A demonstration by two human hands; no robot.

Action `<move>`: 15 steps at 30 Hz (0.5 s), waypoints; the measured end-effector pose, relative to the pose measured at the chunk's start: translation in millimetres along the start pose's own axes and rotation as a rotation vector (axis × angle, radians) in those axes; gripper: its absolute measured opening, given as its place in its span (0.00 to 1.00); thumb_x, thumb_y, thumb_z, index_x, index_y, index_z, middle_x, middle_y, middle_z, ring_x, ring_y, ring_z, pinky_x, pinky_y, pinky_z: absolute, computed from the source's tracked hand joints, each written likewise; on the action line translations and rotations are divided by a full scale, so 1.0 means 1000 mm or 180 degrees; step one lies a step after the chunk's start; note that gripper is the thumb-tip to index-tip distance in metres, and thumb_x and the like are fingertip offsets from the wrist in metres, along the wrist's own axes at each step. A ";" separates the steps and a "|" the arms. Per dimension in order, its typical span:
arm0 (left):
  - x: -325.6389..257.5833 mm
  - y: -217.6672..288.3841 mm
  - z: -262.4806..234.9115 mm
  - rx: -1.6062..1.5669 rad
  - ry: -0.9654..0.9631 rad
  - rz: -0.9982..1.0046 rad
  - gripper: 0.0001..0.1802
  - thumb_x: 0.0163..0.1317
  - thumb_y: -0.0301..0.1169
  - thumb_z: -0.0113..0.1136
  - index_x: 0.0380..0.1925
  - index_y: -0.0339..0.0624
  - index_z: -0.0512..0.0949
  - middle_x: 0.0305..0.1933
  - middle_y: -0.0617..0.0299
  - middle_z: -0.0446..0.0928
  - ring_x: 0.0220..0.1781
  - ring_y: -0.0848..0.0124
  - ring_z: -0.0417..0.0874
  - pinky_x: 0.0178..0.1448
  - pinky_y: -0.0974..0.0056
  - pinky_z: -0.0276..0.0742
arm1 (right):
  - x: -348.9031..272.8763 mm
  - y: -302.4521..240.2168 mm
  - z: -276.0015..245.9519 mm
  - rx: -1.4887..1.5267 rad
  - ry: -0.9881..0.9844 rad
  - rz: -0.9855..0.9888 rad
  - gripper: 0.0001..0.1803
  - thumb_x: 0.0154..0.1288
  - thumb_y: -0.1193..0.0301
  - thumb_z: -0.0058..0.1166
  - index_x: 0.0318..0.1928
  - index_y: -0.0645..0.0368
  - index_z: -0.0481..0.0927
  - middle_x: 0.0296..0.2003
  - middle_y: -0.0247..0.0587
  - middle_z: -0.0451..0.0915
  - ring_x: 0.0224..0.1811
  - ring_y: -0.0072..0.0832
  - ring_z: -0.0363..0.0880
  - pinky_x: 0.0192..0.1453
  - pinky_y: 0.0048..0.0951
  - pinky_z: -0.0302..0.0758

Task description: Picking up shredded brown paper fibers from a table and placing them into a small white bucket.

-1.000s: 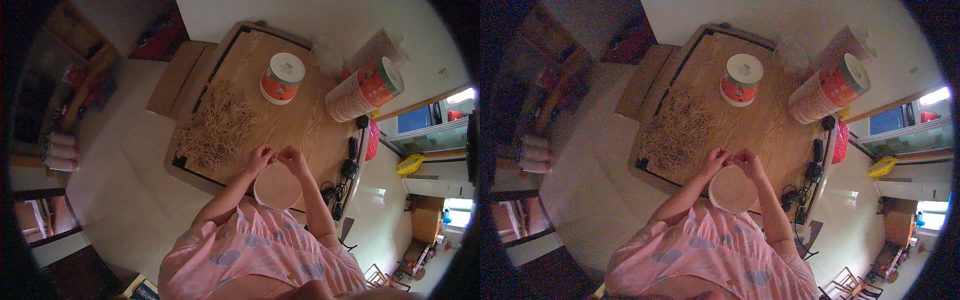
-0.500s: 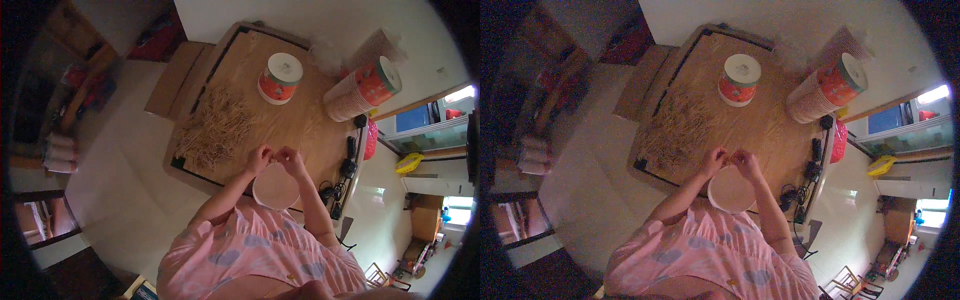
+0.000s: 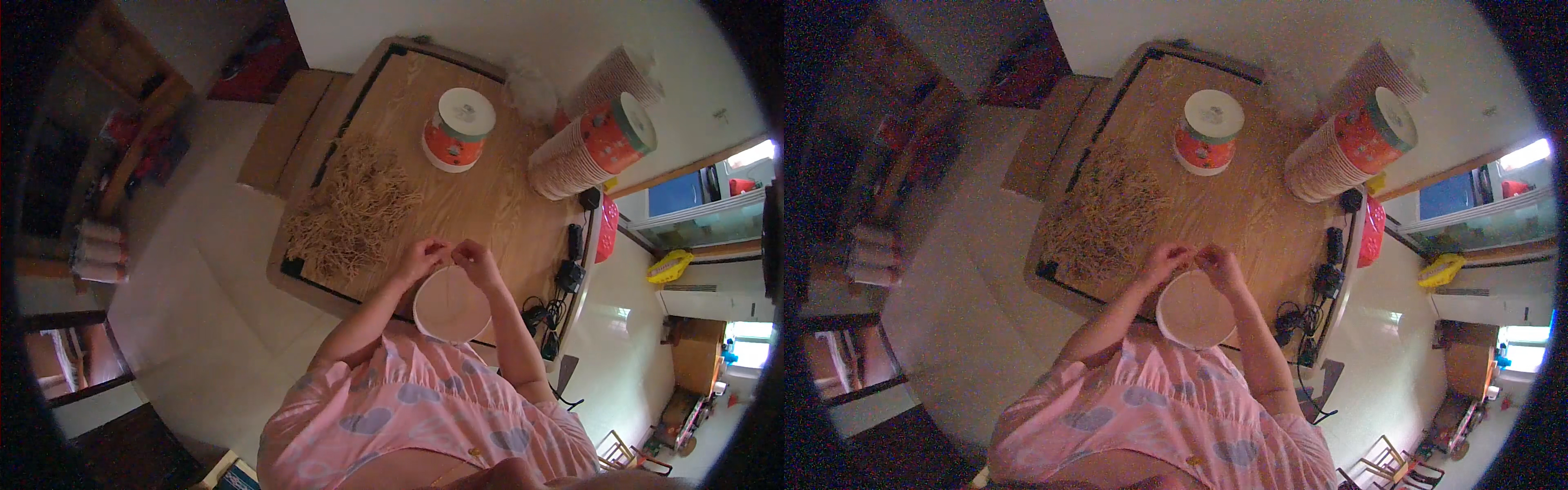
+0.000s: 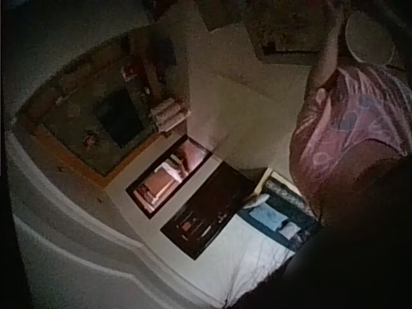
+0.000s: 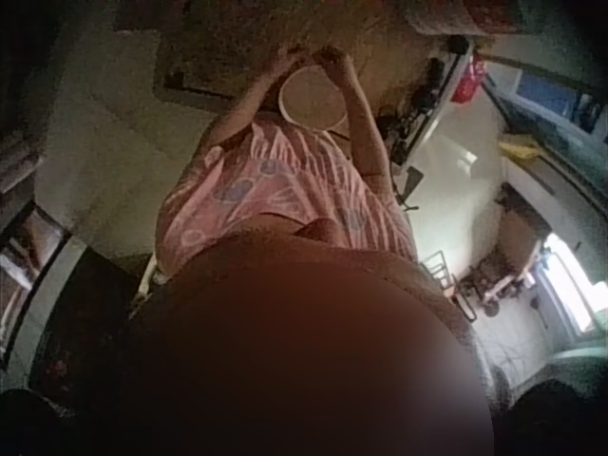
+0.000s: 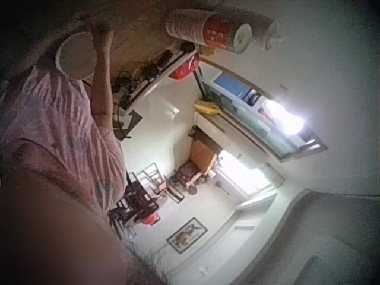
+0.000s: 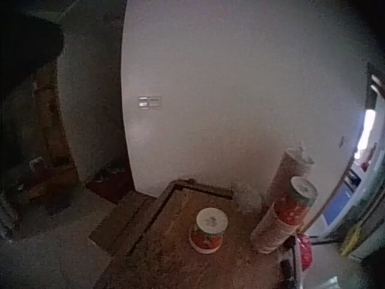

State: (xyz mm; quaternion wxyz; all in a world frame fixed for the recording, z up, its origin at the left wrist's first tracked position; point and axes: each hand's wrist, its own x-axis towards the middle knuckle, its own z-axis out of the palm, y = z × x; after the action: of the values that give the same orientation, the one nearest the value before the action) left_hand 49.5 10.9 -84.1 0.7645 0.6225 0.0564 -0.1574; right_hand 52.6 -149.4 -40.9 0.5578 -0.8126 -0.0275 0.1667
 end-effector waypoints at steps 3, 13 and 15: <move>-0.001 0.004 0.000 0.0096 -0.0389 -0.0141 0.10 0.53 0.31 0.58 0.33 0.38 0.77 0.27 0.66 0.77 0.26 0.80 0.74 0.31 0.73 0.71 | -0.002 -0.004 -0.001 -0.0007 0.0063 0.0039 0.04 0.53 0.75 0.52 0.29 0.63 0.73 0.22 0.30 0.74 0.26 0.17 0.69 0.33 0.20 0.67; 0.002 -0.003 -0.014 0.0943 -0.0335 0.0007 0.09 0.51 0.29 0.58 0.32 0.36 0.78 0.28 0.63 0.78 0.26 0.78 0.76 0.30 0.72 0.71 | -0.002 0.007 -0.001 -0.0033 0.0139 -0.0172 0.03 0.53 0.76 0.52 0.28 0.62 0.73 0.22 0.31 0.74 0.26 0.17 0.70 0.32 0.20 0.67; -0.001 0.001 -0.012 0.0785 -0.0316 0.0012 0.09 0.51 0.29 0.59 0.32 0.36 0.78 0.28 0.63 0.78 0.27 0.78 0.76 0.31 0.72 0.71 | -0.002 0.007 -0.001 -0.0067 0.0118 -0.0195 0.03 0.53 0.76 0.52 0.28 0.63 0.73 0.22 0.31 0.74 0.26 0.17 0.70 0.32 0.20 0.68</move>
State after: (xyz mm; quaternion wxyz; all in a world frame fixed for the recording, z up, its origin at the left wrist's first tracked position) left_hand 49.8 22.6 -85.3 0.6843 0.7033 -0.0024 -0.1924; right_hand 50.2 -153.7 -46.9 0.5545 -0.8201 -0.0437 0.1342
